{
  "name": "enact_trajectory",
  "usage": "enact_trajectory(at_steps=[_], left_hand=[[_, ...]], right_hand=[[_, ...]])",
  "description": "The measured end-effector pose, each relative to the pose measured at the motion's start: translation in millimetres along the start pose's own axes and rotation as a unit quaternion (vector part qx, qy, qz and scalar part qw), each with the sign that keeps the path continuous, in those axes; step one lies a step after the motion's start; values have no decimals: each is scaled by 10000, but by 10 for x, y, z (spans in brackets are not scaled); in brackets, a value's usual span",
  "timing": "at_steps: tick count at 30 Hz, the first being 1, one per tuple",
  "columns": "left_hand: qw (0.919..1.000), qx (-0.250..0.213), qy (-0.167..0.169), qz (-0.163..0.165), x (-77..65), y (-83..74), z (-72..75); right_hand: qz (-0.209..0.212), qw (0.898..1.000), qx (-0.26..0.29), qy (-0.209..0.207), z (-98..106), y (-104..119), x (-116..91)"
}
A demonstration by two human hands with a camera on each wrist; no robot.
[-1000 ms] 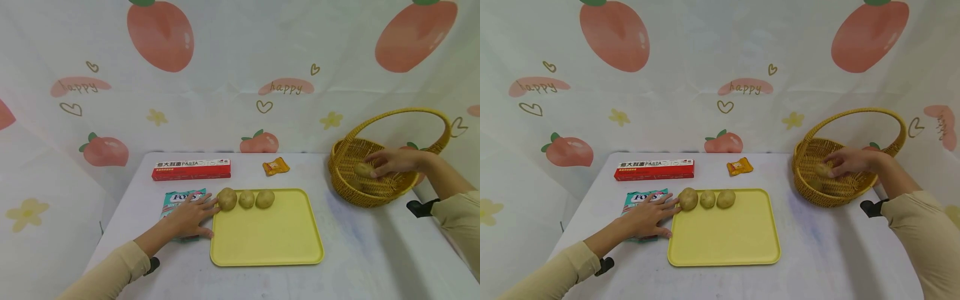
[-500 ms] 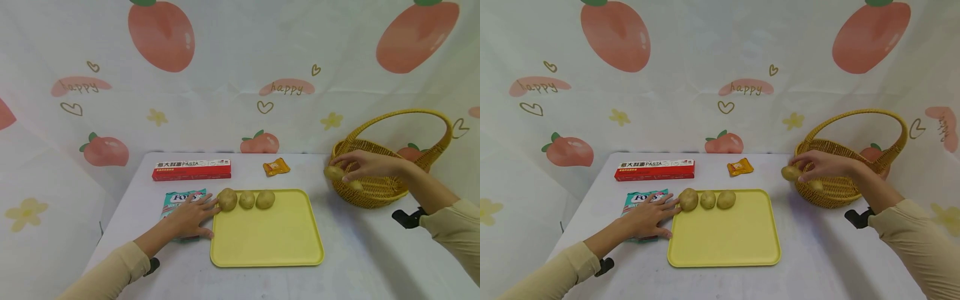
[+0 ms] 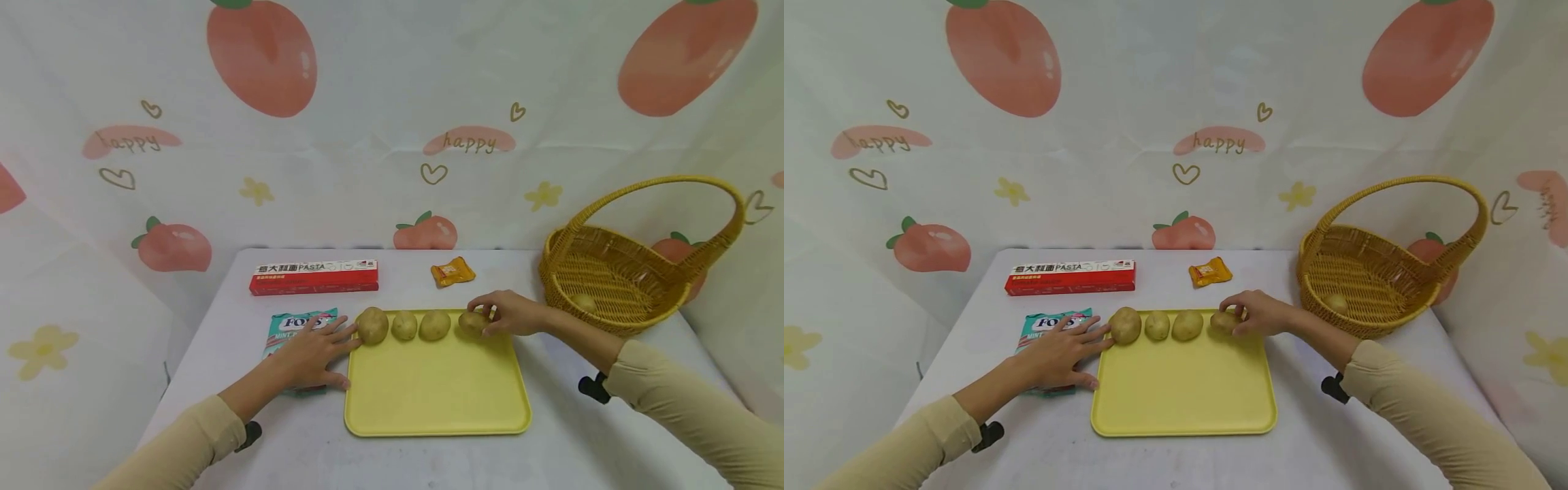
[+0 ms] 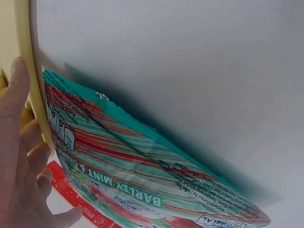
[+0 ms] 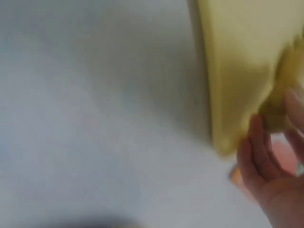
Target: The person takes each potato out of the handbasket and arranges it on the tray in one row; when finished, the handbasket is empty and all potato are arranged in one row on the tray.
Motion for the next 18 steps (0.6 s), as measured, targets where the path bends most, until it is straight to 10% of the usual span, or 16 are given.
enact_trajectory(at_steps=[9, 18], left_hand=[[10000, 58, -18, -18, 20, -12, -7], [10000, 79, -17, 2, 19, -7, -19]], right_hand=[[499, 9950, -721, -482, -243, -83, 200], [489, 9980, -330, -209, -159, -6, 114]])
Point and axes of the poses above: each hand's wrist, its own x-axis towards the middle knuckle, its own z-axis out of the back of the hand, y = z × x, the point moved 3 cm from there along x, towards the middle knuckle, and after that the axes turned 12 degrees about x, right-handed, at the moved point
